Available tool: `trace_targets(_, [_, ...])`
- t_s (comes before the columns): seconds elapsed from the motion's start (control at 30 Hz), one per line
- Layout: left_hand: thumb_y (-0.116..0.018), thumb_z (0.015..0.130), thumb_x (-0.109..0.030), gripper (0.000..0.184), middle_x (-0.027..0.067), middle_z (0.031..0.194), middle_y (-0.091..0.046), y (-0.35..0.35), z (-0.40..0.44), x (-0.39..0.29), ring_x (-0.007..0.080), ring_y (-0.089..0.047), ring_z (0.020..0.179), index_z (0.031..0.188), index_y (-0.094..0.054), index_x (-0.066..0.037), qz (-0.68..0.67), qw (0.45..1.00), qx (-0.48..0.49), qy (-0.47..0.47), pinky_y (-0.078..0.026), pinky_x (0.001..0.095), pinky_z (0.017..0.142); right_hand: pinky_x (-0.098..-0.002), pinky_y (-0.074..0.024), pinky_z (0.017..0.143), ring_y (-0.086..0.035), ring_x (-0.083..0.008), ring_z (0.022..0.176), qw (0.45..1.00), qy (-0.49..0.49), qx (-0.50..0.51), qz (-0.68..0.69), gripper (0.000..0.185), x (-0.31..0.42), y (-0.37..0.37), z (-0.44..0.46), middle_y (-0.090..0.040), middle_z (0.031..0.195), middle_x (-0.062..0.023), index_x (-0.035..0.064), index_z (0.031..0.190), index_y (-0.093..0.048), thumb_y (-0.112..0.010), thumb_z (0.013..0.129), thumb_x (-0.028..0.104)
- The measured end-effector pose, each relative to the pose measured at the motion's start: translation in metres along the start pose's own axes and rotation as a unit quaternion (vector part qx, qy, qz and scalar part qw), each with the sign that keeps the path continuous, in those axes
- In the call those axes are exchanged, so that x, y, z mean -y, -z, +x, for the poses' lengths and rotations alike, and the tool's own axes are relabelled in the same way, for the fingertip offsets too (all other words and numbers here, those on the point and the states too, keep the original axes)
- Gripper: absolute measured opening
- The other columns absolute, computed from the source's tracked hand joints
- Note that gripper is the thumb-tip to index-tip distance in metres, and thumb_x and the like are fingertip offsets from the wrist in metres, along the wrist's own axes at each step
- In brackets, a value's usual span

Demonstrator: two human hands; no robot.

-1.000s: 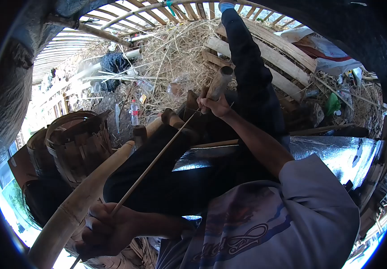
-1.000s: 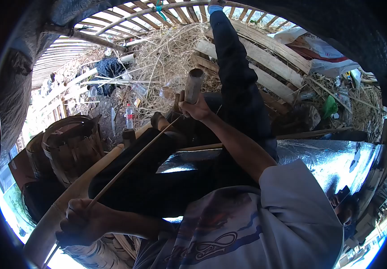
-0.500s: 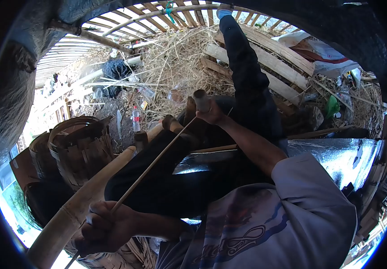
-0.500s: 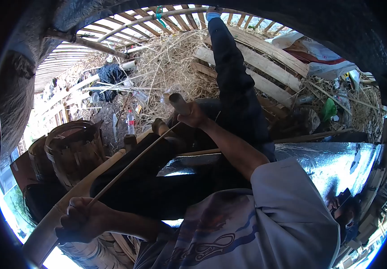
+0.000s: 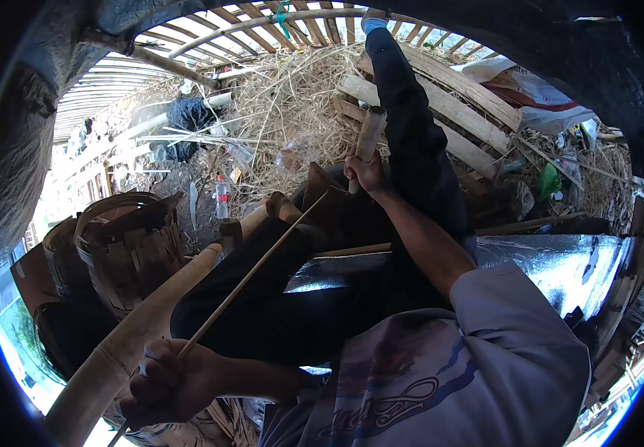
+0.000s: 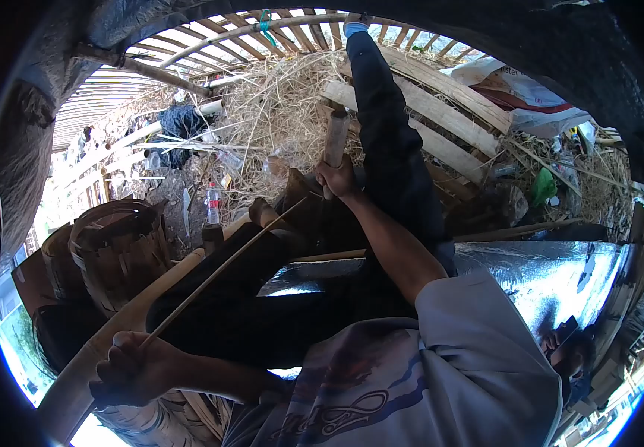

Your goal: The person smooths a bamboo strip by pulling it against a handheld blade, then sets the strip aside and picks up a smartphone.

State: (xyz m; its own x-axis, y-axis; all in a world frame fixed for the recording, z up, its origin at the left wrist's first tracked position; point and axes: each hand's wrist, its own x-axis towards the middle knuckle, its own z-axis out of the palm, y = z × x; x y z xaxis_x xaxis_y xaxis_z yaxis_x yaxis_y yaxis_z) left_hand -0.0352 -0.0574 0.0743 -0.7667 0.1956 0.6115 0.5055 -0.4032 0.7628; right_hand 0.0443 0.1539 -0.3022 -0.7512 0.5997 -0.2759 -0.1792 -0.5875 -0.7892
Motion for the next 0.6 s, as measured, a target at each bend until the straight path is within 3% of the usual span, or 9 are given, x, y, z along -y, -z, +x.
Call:
trace_targets(0.33, [-0.032,0.097,-0.039,0.039,-0.0054,0.052,-0.019,-0.001,-0.001,0.002,0.0037,-0.013,0.042,0.065,-0.027,-0.017,0.050,0.992,-0.115,-0.014,-0.014,0.0206,0.040,-0.0291,-0.0437,0.047,-0.050,-0.0128,0.047,0.999,-0.014,0.008,-0.047,0.005,0.005,0.001,0.005,-0.050,0.058,-0.0044,0.0034,0.079,-0.048,-0.051,0.081,0.000])
trace_targets(0.47, [-0.031,0.097,-0.041,0.040,-0.0054,0.052,-0.018,0.000,0.000,0.003,0.0039,-0.012,0.042,0.065,-0.026,-0.017,0.027,0.996,-0.085,-0.013,-0.013,0.0211,0.040,-0.0292,-0.0435,0.047,-0.049,-0.0130,0.047,0.999,-0.029,-0.010,-0.027,0.005,0.008,0.001,0.008,-0.049,0.057,-0.0045,0.0034,0.078,-0.048,-0.051,0.081,0.001])
trace_targets(0.6, [-0.031,0.097,-0.042,0.041,-0.0054,0.052,-0.018,-0.005,0.001,0.004,0.0042,-0.012,0.043,0.064,-0.025,-0.017,0.074,0.987,-0.140,-0.017,-0.012,0.0213,0.040,-0.0294,-0.0432,0.047,-0.049,-0.0134,0.047,0.999,-0.021,-0.009,-0.044,0.005,0.007,0.003,0.010,-0.049,0.056,-0.0045,0.0033,0.078,-0.049,-0.050,0.082,0.002])
